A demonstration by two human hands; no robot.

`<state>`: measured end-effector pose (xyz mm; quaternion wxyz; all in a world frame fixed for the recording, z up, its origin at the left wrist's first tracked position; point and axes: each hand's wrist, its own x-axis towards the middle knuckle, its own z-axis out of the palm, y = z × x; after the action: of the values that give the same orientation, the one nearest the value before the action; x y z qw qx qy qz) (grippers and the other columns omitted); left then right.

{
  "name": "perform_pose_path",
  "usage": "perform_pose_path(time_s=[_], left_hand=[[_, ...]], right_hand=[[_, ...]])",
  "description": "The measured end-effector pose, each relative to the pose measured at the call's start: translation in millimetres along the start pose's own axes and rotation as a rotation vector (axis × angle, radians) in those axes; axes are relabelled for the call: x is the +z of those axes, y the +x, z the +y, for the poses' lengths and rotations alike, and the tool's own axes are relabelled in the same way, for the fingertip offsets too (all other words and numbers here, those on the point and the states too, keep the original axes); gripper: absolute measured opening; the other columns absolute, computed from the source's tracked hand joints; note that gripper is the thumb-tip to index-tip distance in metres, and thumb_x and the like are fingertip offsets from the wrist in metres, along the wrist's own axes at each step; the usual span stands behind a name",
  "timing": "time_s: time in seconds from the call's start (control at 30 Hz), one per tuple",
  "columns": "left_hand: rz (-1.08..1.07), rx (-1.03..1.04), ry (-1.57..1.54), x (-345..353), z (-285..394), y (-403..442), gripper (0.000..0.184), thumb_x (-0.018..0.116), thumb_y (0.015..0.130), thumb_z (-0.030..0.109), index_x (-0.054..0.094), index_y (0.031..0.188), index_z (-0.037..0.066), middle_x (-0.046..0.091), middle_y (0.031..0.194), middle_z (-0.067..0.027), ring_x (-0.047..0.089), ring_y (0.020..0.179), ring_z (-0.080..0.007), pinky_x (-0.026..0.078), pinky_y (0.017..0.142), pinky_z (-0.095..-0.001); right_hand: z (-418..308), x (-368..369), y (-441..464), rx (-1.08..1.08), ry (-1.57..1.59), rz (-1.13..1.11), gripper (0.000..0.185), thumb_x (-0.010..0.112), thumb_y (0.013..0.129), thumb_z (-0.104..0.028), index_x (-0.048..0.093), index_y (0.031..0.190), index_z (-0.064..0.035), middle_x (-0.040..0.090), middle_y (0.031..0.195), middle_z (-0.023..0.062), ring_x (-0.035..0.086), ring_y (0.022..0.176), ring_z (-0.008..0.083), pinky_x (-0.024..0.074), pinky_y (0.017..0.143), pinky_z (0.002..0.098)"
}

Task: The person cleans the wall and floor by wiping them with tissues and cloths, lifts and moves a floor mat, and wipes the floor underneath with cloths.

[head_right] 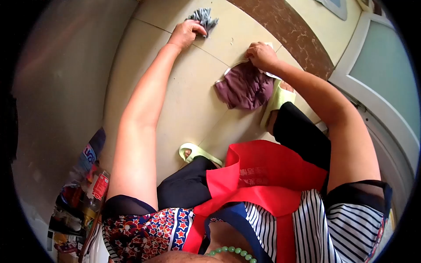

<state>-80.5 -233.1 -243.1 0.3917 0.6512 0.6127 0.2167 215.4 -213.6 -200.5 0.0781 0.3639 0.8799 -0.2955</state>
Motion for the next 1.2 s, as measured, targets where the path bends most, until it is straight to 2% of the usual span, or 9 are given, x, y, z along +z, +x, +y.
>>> perform_pose_path(time_s=[0.13, 0.33, 0.43, 0.73, 0.8, 0.93, 1.03, 1.07, 1.2], left_hand=[[-0.084, -0.181, -0.525, -3.6, 6.8, -22.5, 0.036, 0.047, 0.071, -0.009, 0.074, 0.085, 0.011, 0.071, 0.083, -0.0051, 0.064, 0.079, -0.0126, 0.048, 0.079, -0.0232], [0.270, -0.172, -0.975, -23.9, 21.5, -32.3, 0.026, 0.051, 0.083, -0.001, 0.066, 0.104, 0.004, 0.067, 0.097, -0.0049, 0.062, 0.085, -0.0138, 0.050, 0.080, -0.0263], [0.137, -0.070, -1.244, -56.3, 53.2, -41.3, 0.032, 0.061, 0.083, 0.013, 0.056, 0.113, 0.005, 0.060, 0.104, -0.0060, 0.059, 0.093, -0.0144, 0.049, 0.081, -0.0282], [0.546, 0.525, 0.191, -8.4, 74.8, -4.8, 0.046, 0.051, 0.076, 0.004, 0.052, 0.121, 0.012, 0.059, 0.105, -0.0187, 0.057, 0.093, -0.0378, 0.047, 0.084, -0.0432], [0.445, 0.462, 0.161, 17.6, 79.0, -19.5, 0.029, 0.062, 0.078, 0.002, 0.063, 0.107, 0.006, 0.064, 0.103, -0.0075, 0.063, 0.091, -0.0193, 0.050, 0.084, -0.0307], [-0.152, 0.146, 0.082, 75.3, 79.2, -78.4, 0.047, 0.067, 0.073, 0.006, 0.055, 0.117, 0.013, 0.056, 0.111, -0.0138, 0.055, 0.106, -0.0311, 0.048, 0.089, -0.0384], [-0.075, -0.116, 0.026, 107.3, 103.8, -129.9, 0.063, 0.074, 0.069, 0.024, 0.049, 0.126, 0.015, 0.045, 0.126, -0.0154, 0.052, 0.108, -0.0344, 0.045, 0.093, -0.0412], [-0.034, -0.142, 0.013, 119.1, 109.1, -141.6, 0.068, 0.075, 0.067, 0.026, 0.046, 0.127, 0.012, 0.045, 0.122, -0.0178, 0.050, 0.109, -0.0377, 0.043, 0.094, -0.0427], [-0.127, -0.209, -0.266, 153.4, 125.0, -142.0, 0.072, 0.071, 0.068, 0.022, 0.037, 0.128, 0.000, 0.041, 0.128, -0.0233, 0.045, 0.113, -0.0412, 0.039, 0.097, -0.0453]], right_hand=[[-30.7, -27.9, 39.5, -0.146, 0.153, 0.283, 0.040, 0.065, 0.076, -0.009, 0.060, 0.115, -0.0169, 0.059, 0.112, 0.0114, 0.056, 0.100, 0.0319, 0.0471, 0.084, 0.0440], [-79.1, -34.2, 119.5, -0.080, 0.660, -0.034, 0.055, 0.069, 0.074, -0.004, 0.053, 0.125, -0.0158, 0.060, 0.113, 0.0090, 0.058, 0.101, 0.0259, 0.0499, 0.084, 0.0333], [-109.3, -73.7, 117.2, -0.074, 0.831, 0.078, 0.041, 0.056, 0.080, 0.003, 0.055, 0.121, -0.0040, 0.063, 0.091, 0.0072, 0.061, 0.074, 0.0117, 0.0515, 0.062, 0.0264], [-19.8, -69.0, 84.0, -0.247, 0.629, 0.426, 0.038, 0.055, 0.076, 0.008, 0.062, 0.113, -0.0029, 0.062, 0.100, 0.0052, 0.058, 0.094, 0.0152, 0.0479, 0.078, 0.0247], [41.4, -43.0, 74.7, -0.240, 0.135, 0.276, 0.054, 0.066, 0.073, 0.000, 0.054, 0.124, -0.0154, 0.061, 0.111, 0.0099, 0.057, 0.104, 0.0294, 0.0479, 0.088, 0.0330], [5.8, -39.0, 50.4, 0.173, 0.028, 0.183, 0.049, 0.070, 0.069, -0.017, 0.060, 0.117, -0.0174, 0.052, 0.122, 0.0145, 0.051, 0.115, 0.0302, 0.0453, 0.092, 0.0371], [8.6, -1.2, 63.2, 0.098, -0.069, 0.398, 0.046, 0.070, 0.069, -0.019, 0.062, 0.114, -0.0178, 0.056, 0.118, 0.0138, 0.054, 0.110, 0.0305, 0.0458, 0.090, 0.0364], [-15.2, 5.2, 64.6, 0.184, -0.031, 0.481, 0.025, 0.059, 0.082, -0.007, 0.066, 0.105, -0.0033, 0.063, 0.102, 0.0074, 0.059, 0.091, 0.0159, 0.0480, 0.079, 0.0276], [-46.8, 65.9, 69.2, 0.132, 0.127, 0.594, 0.029, 0.067, 0.069, -0.011, 0.070, 0.098, -0.0177, 0.063, 0.104, 0.0085, 0.060, 0.092, 0.0317, 0.0491, 0.081, 0.0374]])
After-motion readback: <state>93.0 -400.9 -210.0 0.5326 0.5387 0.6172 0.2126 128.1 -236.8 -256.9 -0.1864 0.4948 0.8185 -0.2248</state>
